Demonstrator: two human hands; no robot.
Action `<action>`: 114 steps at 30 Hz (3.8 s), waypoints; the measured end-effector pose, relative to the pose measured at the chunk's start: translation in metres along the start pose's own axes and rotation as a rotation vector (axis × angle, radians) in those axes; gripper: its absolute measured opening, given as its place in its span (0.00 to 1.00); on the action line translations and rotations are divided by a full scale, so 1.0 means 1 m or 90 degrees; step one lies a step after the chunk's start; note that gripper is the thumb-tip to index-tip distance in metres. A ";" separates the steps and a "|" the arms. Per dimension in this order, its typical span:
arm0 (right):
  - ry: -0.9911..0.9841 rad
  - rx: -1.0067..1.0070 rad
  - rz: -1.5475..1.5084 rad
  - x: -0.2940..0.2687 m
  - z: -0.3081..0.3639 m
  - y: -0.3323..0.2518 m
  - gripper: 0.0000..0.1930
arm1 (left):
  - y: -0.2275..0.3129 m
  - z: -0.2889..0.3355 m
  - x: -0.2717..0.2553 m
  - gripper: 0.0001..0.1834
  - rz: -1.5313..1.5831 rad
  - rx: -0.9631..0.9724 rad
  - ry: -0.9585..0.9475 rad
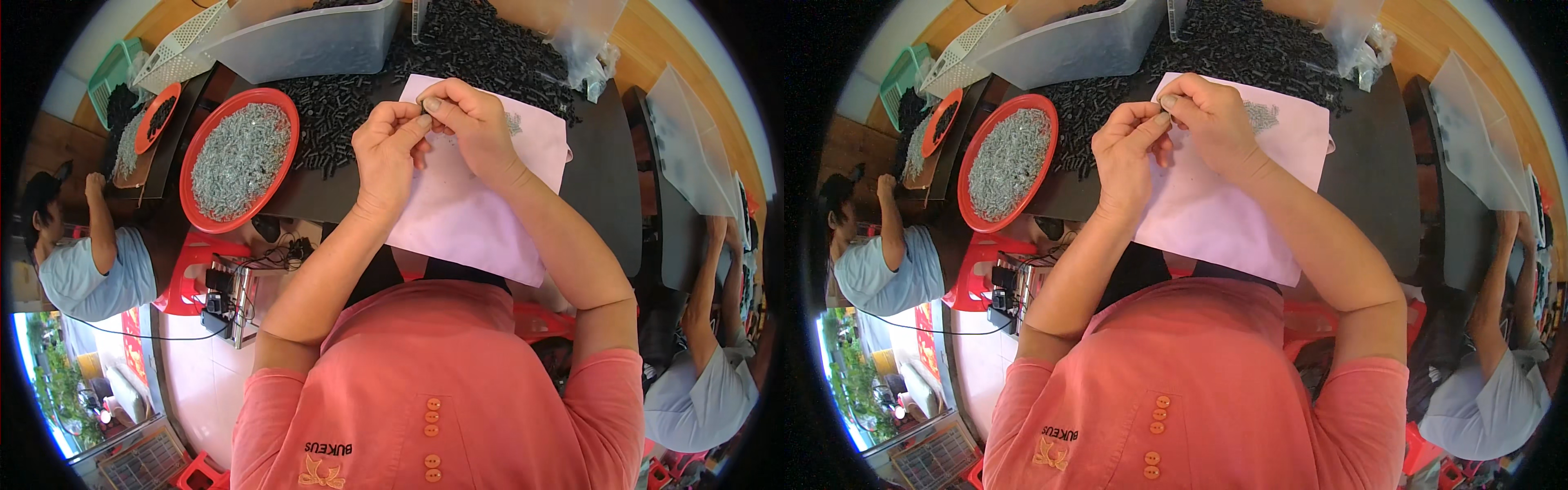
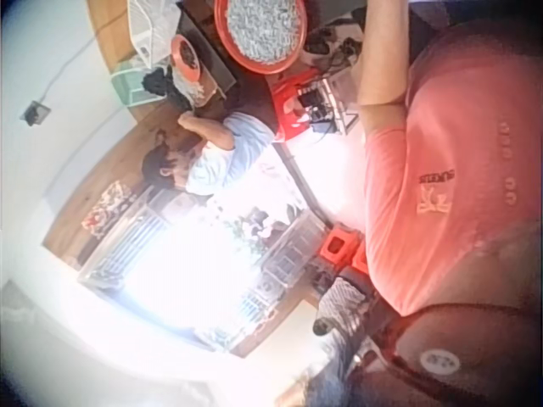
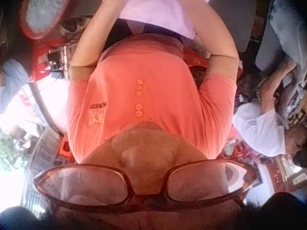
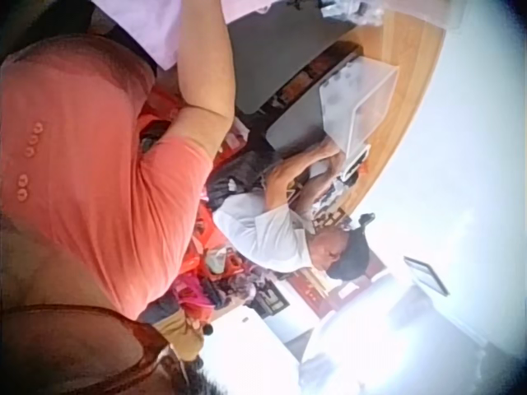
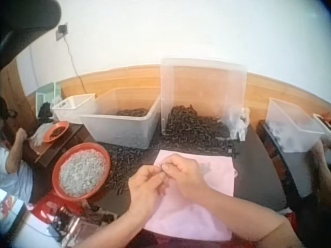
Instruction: The person assembles small parts by hand, repeatedly picking up plastic pieces and metal pins, inserting the pins into the plastic pieces, and placing them onto a cloth pad.
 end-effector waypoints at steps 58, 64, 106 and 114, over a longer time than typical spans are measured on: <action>0.075 -0.290 0.333 0.004 0.007 -0.049 0.19 | 0.046 -0.018 0.004 0.05 -0.119 0.139 0.019; 0.177 -0.258 0.307 -0.042 -0.013 -0.031 0.15 | 0.144 -0.141 -0.035 0.21 -0.238 0.108 0.026; -0.105 -0.324 0.773 0.008 0.004 -0.012 0.03 | 0.026 -0.056 -0.009 0.05 -1.096 0.420 -0.086; -0.051 -0.284 0.644 -0.003 0.000 -0.014 0.04 | 0.029 -0.060 -0.020 0.04 -1.056 0.408 -0.063</action>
Point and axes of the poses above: each hand's wrist, its own z-axis away from the middle knuckle, its own x-axis out of the palm, y = z × x, the point moved 7 cm from there along -z, towards the middle knuckle, and after that the axes turned 5 degrees about -x, right-handed, at the moved point
